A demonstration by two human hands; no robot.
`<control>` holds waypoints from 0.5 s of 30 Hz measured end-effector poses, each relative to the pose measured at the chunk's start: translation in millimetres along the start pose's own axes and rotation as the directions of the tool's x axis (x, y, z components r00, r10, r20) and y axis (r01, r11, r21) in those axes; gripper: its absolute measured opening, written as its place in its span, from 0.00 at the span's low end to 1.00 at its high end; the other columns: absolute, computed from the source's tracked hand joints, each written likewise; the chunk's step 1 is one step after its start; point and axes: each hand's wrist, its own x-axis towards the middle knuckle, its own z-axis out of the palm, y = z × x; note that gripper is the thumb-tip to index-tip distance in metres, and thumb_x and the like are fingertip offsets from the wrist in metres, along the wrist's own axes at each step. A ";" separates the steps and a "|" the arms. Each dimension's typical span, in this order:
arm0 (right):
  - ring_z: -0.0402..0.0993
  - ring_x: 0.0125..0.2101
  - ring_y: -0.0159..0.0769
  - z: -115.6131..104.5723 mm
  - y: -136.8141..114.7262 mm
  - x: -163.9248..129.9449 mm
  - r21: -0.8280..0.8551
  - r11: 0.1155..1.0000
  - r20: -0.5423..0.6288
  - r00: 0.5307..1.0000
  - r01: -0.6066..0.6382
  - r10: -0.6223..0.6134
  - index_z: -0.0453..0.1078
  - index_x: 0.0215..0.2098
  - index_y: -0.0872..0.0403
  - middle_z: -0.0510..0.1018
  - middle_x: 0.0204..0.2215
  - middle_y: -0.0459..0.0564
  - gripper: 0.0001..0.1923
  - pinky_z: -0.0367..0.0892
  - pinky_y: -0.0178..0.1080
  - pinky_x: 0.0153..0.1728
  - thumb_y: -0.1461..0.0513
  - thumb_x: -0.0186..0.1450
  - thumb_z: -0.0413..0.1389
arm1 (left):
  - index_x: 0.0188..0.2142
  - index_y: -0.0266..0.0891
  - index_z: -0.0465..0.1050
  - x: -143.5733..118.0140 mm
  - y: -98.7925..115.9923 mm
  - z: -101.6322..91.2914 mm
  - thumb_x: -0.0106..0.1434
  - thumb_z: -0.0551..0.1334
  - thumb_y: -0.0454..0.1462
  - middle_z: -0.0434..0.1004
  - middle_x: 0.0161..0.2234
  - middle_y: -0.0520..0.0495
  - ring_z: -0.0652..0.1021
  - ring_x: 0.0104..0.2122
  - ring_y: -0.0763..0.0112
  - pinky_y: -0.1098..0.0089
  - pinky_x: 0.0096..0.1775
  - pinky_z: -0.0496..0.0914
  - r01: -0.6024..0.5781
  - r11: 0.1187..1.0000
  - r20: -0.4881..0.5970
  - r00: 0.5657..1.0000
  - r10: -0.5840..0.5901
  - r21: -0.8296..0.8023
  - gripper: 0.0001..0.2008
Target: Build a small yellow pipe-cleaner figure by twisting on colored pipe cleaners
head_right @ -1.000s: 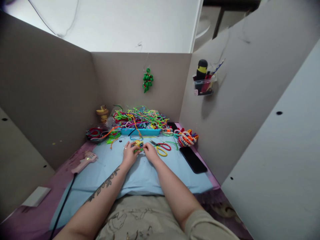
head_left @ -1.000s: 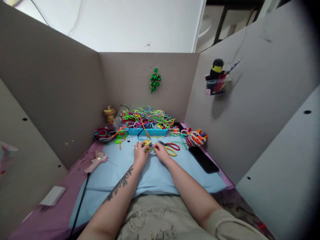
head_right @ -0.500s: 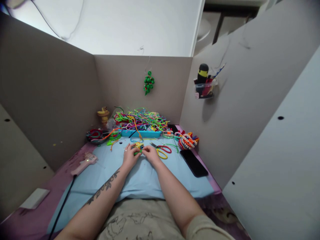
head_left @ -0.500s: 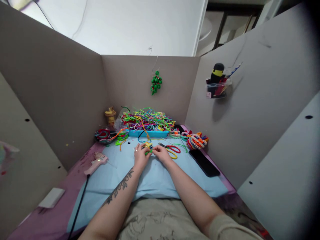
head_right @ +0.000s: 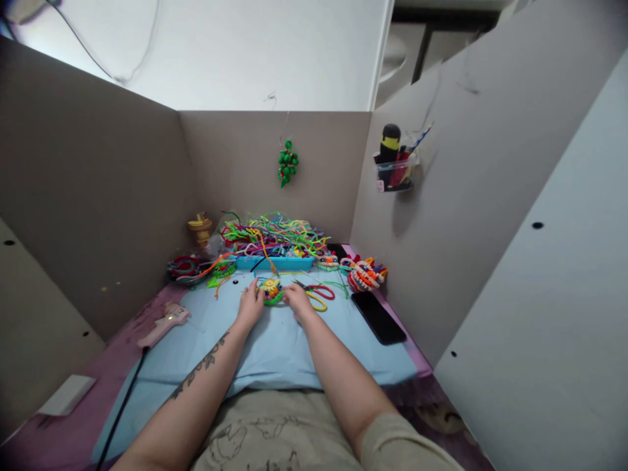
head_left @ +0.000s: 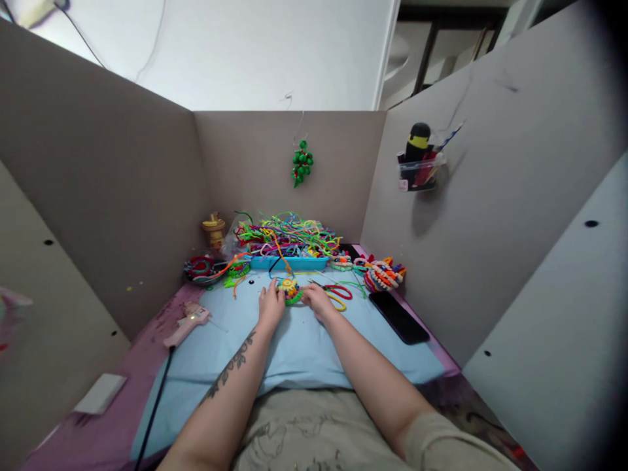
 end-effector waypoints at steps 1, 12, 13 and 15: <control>0.64 0.21 0.27 1.2 -2.6 -1.7 0.073 0.997 -0.014 1.000 -0.022 0.023 0.60 0.18 0.54 0.66 0.14 0.38 0.06 0.61 0.32 0.27 0.64 0.44 0.55 | 0.54 0.36 0.62 0.3 -1.0 1.3 0.59 0.54 0.39 0.70 0.49 0.37 0.64 0.54 0.51 0.54 0.54 0.55 0.006 1.000 0.013 1.000 -0.006 -0.005 0.23; 0.70 0.26 0.31 8.2 -24.0 -21.8 0.337 0.940 0.167 0.979 0.057 -0.119 0.61 0.23 0.53 0.74 0.24 0.43 0.10 0.65 0.35 0.30 0.62 0.46 0.60 | 0.49 0.38 0.60 -2.0 13.8 -4.5 0.52 0.62 0.48 0.67 0.48 0.38 0.73 0.42 0.63 0.66 0.41 0.68 0.158 0.826 0.114 0.987 -0.113 -0.541 0.29; 0.70 0.26 0.31 9.4 -25.2 -24.0 0.325 0.943 0.182 0.974 0.070 -0.135 0.61 0.23 0.53 0.74 0.24 0.43 0.10 0.65 0.35 0.30 0.62 0.47 0.60 | 0.48 0.38 0.60 -3.8 17.2 -6.0 0.51 0.63 0.49 0.66 0.48 0.37 0.74 0.40 0.64 0.67 0.38 0.69 0.203 0.785 0.161 0.978 -0.132 -0.586 0.29; 0.69 0.26 0.32 11.7 -27.2 -28.5 0.300 0.951 0.215 0.966 0.077 -0.146 0.61 0.23 0.54 0.75 0.25 0.44 0.10 0.65 0.36 0.29 0.62 0.47 0.60 | 0.47 0.38 0.59 -7.1 23.1 -8.5 0.48 0.66 0.49 0.66 0.48 0.38 0.74 0.36 0.67 0.70 0.32 0.70 0.269 0.712 0.238 0.960 -0.147 -0.649 0.31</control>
